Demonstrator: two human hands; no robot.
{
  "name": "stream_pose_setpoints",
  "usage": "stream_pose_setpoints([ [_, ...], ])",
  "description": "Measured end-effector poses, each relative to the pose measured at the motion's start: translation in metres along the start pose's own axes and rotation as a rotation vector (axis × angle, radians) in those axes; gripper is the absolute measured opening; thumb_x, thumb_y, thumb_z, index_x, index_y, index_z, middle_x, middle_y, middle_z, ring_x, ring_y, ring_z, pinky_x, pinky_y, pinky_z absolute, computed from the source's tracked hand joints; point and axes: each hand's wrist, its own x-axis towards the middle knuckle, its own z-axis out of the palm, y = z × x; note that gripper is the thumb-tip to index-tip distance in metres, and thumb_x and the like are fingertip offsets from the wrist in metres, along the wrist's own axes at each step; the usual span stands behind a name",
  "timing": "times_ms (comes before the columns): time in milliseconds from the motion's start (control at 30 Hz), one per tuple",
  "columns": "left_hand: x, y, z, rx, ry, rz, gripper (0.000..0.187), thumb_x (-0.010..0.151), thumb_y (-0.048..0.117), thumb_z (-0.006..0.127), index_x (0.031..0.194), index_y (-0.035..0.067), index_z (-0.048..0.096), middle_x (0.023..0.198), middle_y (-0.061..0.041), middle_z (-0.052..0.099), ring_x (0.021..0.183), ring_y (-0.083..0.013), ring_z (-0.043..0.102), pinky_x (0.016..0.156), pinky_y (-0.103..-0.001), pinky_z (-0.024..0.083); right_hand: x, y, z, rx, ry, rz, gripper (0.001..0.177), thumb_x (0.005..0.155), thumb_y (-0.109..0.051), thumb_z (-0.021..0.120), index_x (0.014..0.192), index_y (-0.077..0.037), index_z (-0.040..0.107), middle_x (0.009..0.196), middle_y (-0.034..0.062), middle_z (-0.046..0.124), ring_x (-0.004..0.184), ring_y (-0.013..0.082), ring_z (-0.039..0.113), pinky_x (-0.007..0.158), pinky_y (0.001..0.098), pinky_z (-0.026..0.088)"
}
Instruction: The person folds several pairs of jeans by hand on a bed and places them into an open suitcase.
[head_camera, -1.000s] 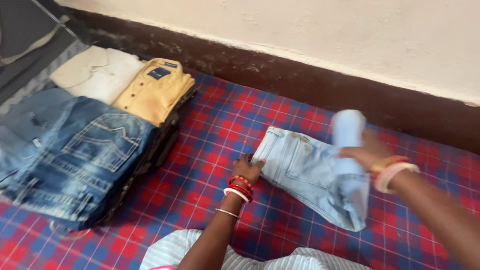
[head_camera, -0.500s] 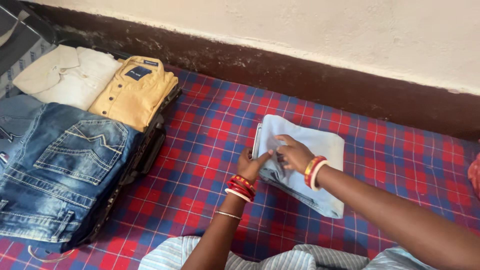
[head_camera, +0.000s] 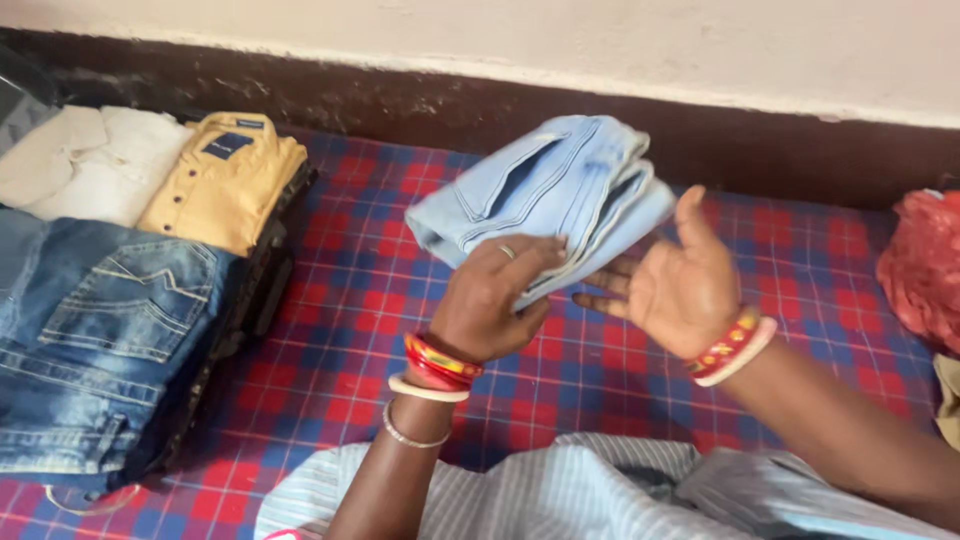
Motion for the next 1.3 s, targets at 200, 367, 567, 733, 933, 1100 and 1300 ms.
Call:
stream_pose_setpoints([
  [200,-0.109,-0.047,0.086,0.157,-0.398,-0.076,0.048,0.072,-0.001,0.068,0.120,0.004,0.067,0.123,-0.016,0.066,0.115,-0.0368,0.062,0.099,-0.047,0.050,0.033,0.135,-0.133,-0.115,0.206,0.542,0.094,0.090,-0.077,0.049,0.148,-0.003,0.040,0.130,0.0260,0.065,0.117,0.0378,0.065,0.102,0.0514,0.050],
  [367,-0.103,-0.020,0.099,0.221,-0.672,-0.326,0.034,0.075,0.019,0.072,0.109,0.014,0.070,0.125,-0.012,0.064,0.125,-0.0307,0.057,0.114,-0.046,0.041,0.049,0.158,-0.178,-0.583,0.472,0.314,0.082,0.088,-0.057,0.061,0.153,-0.013,0.037,0.142,0.0191,0.061,0.126,0.0349,0.063,0.103,0.0476,0.051],
  [567,-0.108,-0.039,0.120,0.465,-0.323,-0.387,0.074,0.095,0.038,0.064,0.153,0.000,0.039,0.157,-0.026,0.039,0.147,-0.0440,0.032,0.119,-0.063,0.016,0.053,0.142,-0.142,-1.565,0.223,-0.648,0.065,0.096,-0.035,0.062,0.150,-0.005,0.045,0.157,0.0240,0.041,0.145,0.0417,0.040,0.119,0.0488,0.034],
  [733,-0.141,-0.060,0.118,0.373,-0.378,-0.459,0.074,0.098,0.044,0.061,0.159,0.012,0.034,0.166,-0.018,0.033,0.154,-0.0397,0.026,0.122,-0.059,0.019,0.034,0.149,-0.121,-1.970,-0.125,-0.136,0.078,0.095,-0.046,0.053,0.162,-0.020,0.022,0.171,0.0086,0.005,0.156,0.0352,0.004,0.117,0.0585,0.021],
  [933,-0.150,-0.063,0.129,0.505,-0.322,-0.529,0.084,0.094,0.051,0.065,0.162,0.019,0.027,0.169,-0.019,0.021,0.155,-0.0445,0.018,0.120,-0.061,0.015,0.070,0.159,-0.154,-1.765,-0.264,-0.146,0.076,0.102,-0.054,0.049,0.162,-0.017,0.022,0.172,0.0150,0.001,0.156,0.0392,-0.003,0.123,0.0588,0.015],
  [1100,-0.163,-0.096,0.166,0.358,-0.025,-0.996,0.115,0.085,0.052,0.077,0.161,0.008,0.002,0.165,-0.031,0.006,0.150,-0.0522,0.010,0.118,-0.059,0.019,0.104,0.192,-0.227,-1.634,0.180,-0.250,0.072,0.099,-0.053,0.061,0.148,-0.006,0.040,0.136,0.0206,0.034,0.123,0.0385,0.029,0.102,0.0573,0.033],
  [1300,-0.185,-0.114,0.168,0.149,0.123,-1.359,0.128,0.076,0.035,0.087,0.158,0.002,-0.005,0.162,-0.029,0.024,0.142,-0.0491,0.037,0.117,-0.051,0.032,0.118,0.198,-0.227,-0.673,0.334,0.236,0.040,0.084,-0.036,0.078,0.114,-0.012,0.067,0.080,0.0058,0.048,0.065,0.0184,0.046,0.057,0.0367,0.047],
])
